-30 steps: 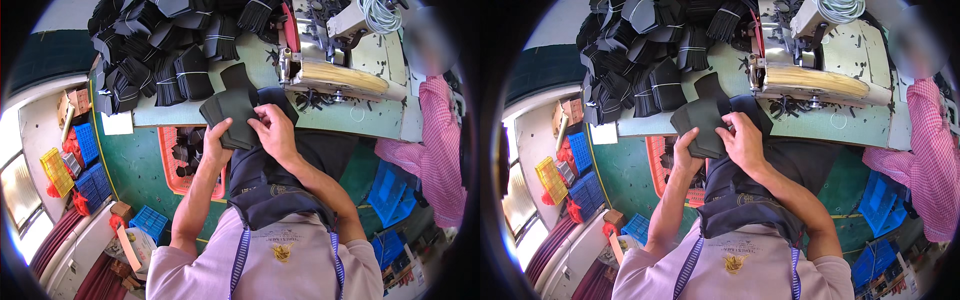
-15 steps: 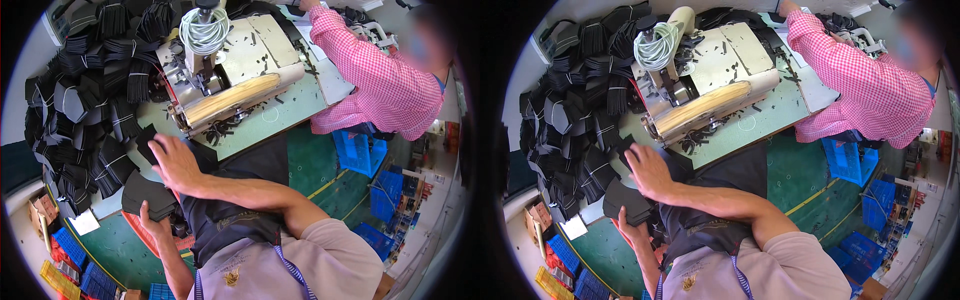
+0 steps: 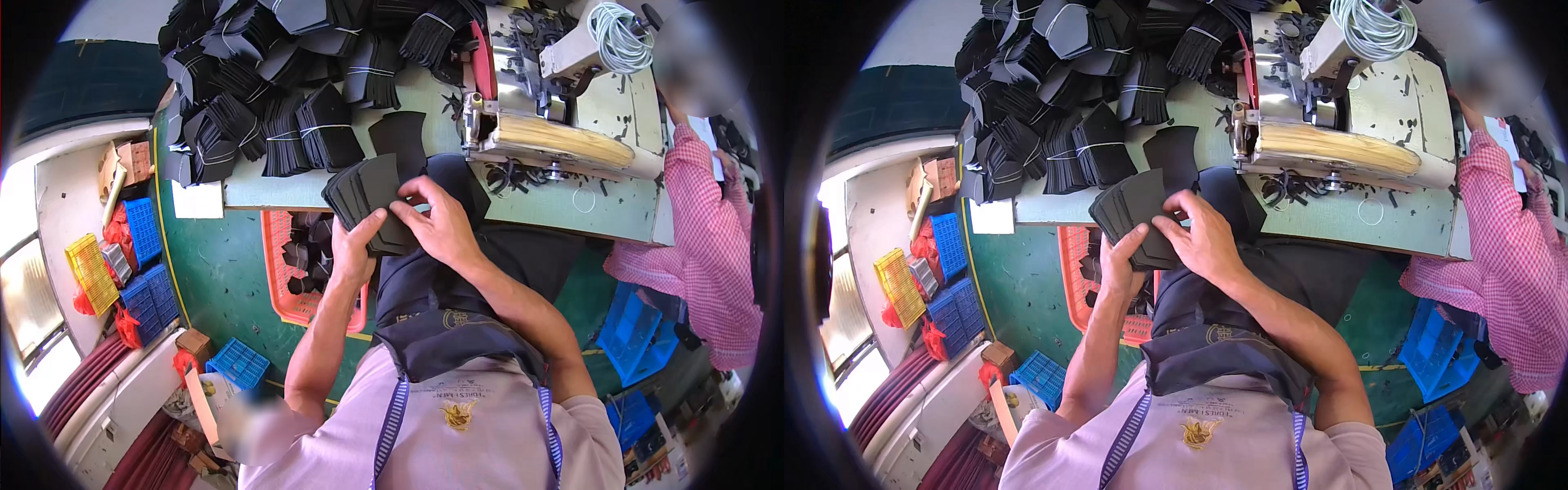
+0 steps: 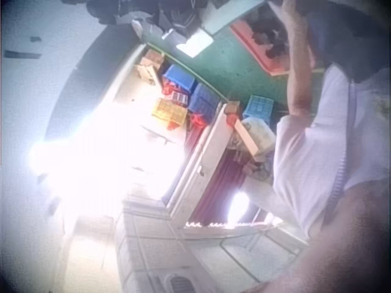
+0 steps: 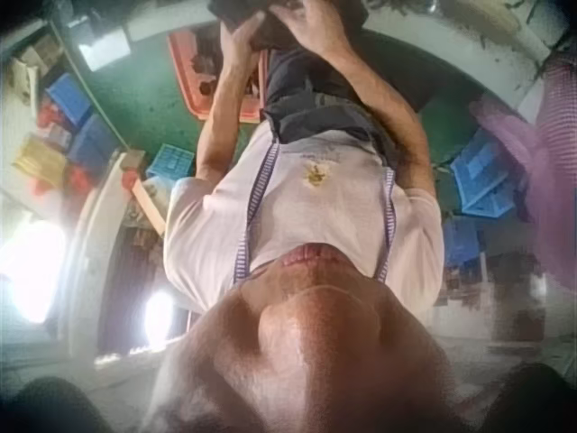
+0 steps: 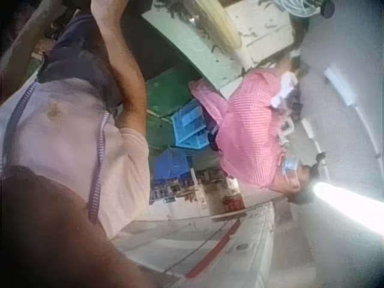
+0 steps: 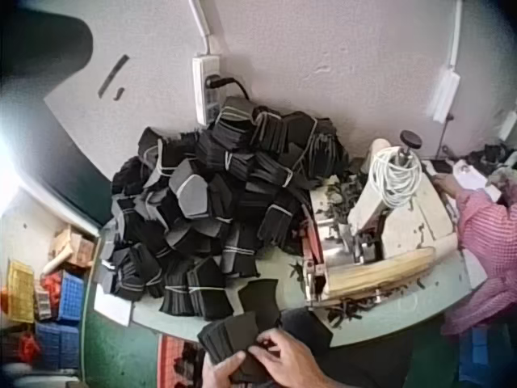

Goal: The recorder is skiving or trimming the edges of black leather shoe components using an industrial machine.

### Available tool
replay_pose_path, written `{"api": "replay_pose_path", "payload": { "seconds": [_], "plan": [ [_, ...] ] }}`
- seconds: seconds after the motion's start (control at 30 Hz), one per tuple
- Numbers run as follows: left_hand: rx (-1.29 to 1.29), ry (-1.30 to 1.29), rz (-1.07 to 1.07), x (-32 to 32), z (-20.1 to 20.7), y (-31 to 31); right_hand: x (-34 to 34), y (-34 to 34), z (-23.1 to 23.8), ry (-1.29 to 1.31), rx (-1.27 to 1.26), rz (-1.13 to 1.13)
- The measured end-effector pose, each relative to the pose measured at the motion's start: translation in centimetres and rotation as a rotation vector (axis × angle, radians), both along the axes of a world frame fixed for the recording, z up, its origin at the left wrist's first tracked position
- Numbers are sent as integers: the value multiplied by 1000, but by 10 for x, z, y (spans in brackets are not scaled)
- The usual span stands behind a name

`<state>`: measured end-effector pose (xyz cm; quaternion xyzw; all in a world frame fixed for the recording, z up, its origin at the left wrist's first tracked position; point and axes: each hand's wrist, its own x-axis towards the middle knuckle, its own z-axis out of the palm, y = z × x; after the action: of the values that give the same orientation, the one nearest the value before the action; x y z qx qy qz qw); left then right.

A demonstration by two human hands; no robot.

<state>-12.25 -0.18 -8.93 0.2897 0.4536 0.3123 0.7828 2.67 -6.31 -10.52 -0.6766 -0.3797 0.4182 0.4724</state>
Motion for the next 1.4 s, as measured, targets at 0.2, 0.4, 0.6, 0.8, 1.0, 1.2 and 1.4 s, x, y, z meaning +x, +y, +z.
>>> {"api": "replay_pose_path", "payload": {
  "seconds": [0.2,0.4,0.6,0.8,1.0,1.2,1.4],
  "plan": [
    [274,278,-335,-4,15,-1,10,-1,4,312,-248,110],
    [-54,94,-247,1,11,0,19,-22,9,389,-194,42],
    [44,139,-404,11,8,-4,27,-36,-8,434,-191,-37],
    [70,184,-447,16,10,-5,29,-38,3,449,-138,-14],
    [-74,140,-410,16,12,1,28,-39,4,468,-163,-71],
    [-58,168,-425,18,10,2,29,-38,8,317,-56,-45],
    [57,177,-416,20,8,-4,28,-39,2,562,-80,-67]
  ]
}}
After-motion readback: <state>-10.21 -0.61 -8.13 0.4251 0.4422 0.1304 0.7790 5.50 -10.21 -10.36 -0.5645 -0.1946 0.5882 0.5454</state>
